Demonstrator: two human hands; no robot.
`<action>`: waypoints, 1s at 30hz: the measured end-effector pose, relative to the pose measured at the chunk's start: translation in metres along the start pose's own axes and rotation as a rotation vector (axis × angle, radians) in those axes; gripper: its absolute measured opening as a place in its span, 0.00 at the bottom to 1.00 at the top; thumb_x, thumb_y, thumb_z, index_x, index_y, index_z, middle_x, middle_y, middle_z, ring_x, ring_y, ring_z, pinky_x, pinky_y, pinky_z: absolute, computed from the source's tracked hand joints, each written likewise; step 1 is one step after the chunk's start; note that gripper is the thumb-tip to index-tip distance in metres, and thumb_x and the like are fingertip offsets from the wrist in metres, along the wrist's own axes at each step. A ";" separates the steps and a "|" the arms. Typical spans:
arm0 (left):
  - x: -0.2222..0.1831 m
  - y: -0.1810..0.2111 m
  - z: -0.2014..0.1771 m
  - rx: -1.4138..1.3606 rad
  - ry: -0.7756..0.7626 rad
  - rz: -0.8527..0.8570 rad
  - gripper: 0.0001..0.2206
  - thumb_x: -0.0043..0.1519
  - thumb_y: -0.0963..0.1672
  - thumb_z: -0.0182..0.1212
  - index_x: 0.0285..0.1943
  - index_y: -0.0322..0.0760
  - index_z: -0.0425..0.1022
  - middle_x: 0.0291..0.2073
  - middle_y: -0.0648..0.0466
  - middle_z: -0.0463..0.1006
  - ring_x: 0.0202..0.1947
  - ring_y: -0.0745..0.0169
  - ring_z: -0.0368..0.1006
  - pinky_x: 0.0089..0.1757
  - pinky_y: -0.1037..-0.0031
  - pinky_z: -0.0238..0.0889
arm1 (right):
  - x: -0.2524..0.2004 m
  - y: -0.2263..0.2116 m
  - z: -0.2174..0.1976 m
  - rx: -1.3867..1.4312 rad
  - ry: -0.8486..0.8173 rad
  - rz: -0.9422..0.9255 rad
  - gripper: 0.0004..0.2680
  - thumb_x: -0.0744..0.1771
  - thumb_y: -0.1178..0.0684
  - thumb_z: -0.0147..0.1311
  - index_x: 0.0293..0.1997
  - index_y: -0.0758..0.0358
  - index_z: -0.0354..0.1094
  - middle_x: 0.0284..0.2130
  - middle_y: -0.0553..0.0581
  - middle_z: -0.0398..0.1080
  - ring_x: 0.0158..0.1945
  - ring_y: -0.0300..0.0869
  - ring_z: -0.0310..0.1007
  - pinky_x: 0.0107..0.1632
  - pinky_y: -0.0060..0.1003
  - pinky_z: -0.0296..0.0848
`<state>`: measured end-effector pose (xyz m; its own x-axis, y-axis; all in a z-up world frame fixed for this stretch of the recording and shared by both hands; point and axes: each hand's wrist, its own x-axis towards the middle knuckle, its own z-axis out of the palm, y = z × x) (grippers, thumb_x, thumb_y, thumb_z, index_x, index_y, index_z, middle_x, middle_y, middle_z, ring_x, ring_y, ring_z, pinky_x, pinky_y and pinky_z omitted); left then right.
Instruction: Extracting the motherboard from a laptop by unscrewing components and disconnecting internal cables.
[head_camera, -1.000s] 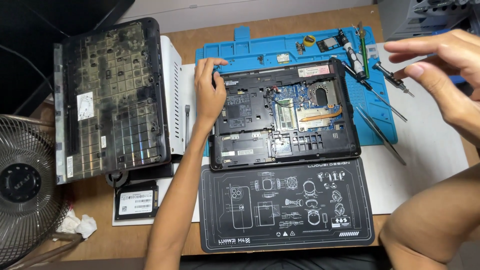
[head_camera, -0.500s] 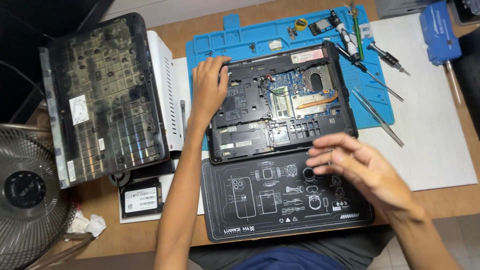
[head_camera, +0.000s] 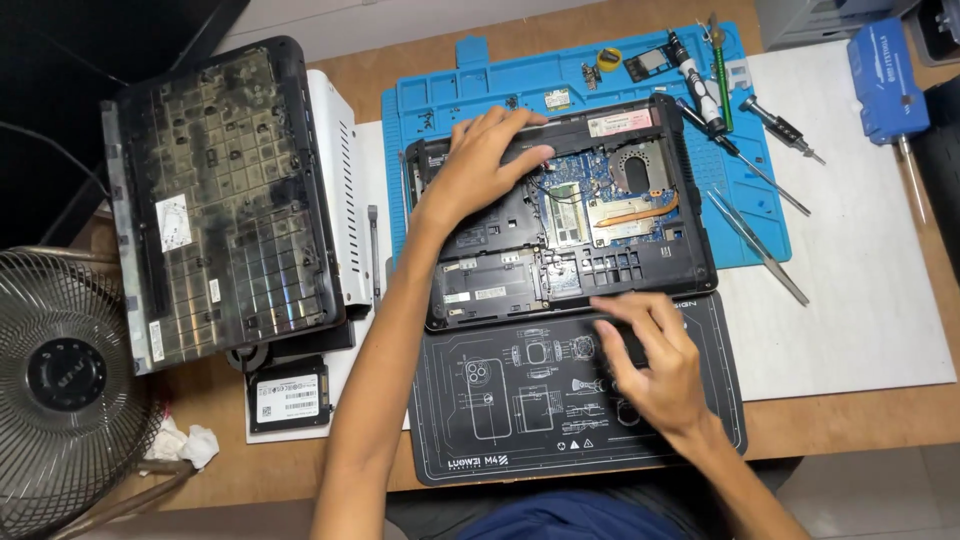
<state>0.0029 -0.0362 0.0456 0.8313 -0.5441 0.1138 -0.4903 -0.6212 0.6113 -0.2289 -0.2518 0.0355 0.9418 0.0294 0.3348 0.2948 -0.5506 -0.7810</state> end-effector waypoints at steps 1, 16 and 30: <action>0.004 0.000 0.002 -0.038 -0.051 -0.001 0.22 0.67 0.57 0.48 0.64 0.47 0.69 0.56 0.50 0.73 0.62 0.50 0.64 0.60 0.52 0.43 | 0.010 0.008 0.001 -0.227 -0.069 -0.103 0.12 0.68 0.51 0.56 0.57 0.63 0.71 0.48 0.60 0.73 0.51 0.46 0.72 0.54 0.41 0.69; 0.005 -0.011 0.031 -0.038 -0.048 0.028 0.26 0.59 0.51 0.73 0.65 0.48 0.71 0.66 0.38 0.63 0.70 0.35 0.56 0.65 0.38 0.33 | 0.063 0.043 0.014 -0.637 -0.163 -0.488 0.26 0.64 0.24 0.55 0.58 0.53 0.71 0.50 0.55 0.71 0.57 0.47 0.68 0.64 0.49 0.52; 0.006 -0.011 0.042 -0.043 -0.008 -0.021 0.25 0.59 0.52 0.71 0.65 0.52 0.71 0.68 0.40 0.63 0.72 0.37 0.54 0.67 0.41 0.31 | 0.061 0.057 0.015 -0.633 -0.173 -0.498 0.26 0.63 0.22 0.53 0.58 0.47 0.71 0.52 0.53 0.72 0.59 0.45 0.69 0.63 0.46 0.56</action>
<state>0.0022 -0.0558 0.0067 0.8390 -0.5358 0.0947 -0.4609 -0.6075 0.6469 -0.1524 -0.2689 0.0036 0.7513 0.4943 0.4374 0.5868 -0.8036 -0.0997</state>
